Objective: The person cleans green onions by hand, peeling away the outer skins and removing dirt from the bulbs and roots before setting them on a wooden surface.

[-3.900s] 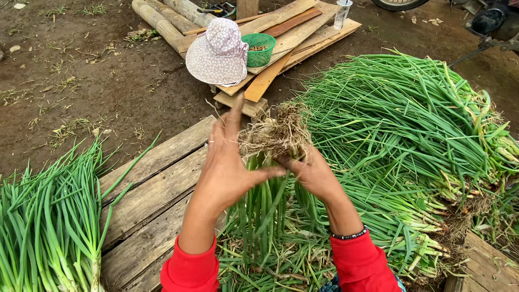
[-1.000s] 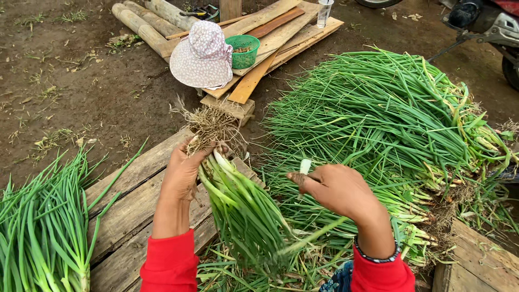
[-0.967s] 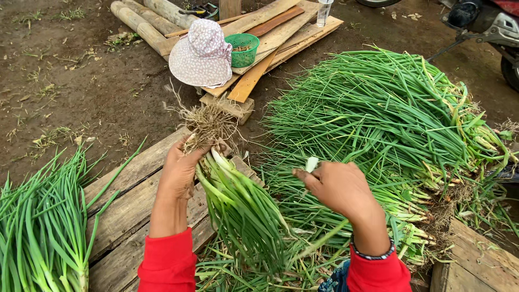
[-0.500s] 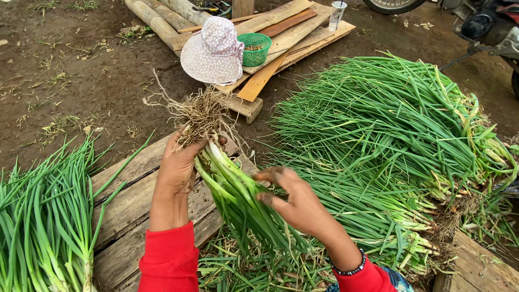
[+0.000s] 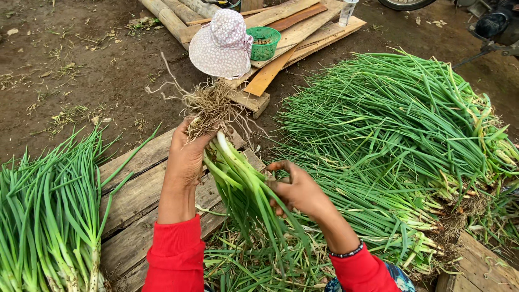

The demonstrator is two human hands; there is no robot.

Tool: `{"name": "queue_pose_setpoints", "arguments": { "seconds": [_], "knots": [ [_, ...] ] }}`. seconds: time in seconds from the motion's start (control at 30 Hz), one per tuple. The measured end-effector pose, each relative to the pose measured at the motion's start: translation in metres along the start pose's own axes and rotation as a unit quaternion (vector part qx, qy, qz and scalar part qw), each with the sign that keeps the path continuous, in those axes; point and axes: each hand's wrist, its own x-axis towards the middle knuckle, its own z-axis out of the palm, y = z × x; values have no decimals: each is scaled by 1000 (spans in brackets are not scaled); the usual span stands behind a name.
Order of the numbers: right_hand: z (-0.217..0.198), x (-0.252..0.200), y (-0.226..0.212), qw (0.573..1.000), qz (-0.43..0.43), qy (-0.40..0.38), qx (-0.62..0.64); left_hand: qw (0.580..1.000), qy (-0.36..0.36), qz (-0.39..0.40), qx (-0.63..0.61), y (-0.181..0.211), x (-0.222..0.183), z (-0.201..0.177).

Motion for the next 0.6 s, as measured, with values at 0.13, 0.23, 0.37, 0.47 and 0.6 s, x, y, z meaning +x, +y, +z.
{"name": "queue_pose_setpoints", "arguments": {
  "seconds": [0.13, 0.23, 0.37, 0.47, 0.6],
  "knots": [
    [12, 0, 12, 984, -75, 95, -133, 999, -32, 17, -34, -7, 16, 2],
    [8, -4, 16, 792, -267, 198, -512, 999, -32, 20, 16, 0, 4, -1],
    [1, -8, 3, 854, -267, 131, -427, 993, -68, 65, 74, 3, 13, -7],
    [3, -9, 1, 857, -223, 105, -452, 988, -76, 79, 111, -3, 16, -18],
    [0, 6, 30, 688, -279, 64, -667, 977, -90, 99, 167, -3, 18, -17]
  ]
}}
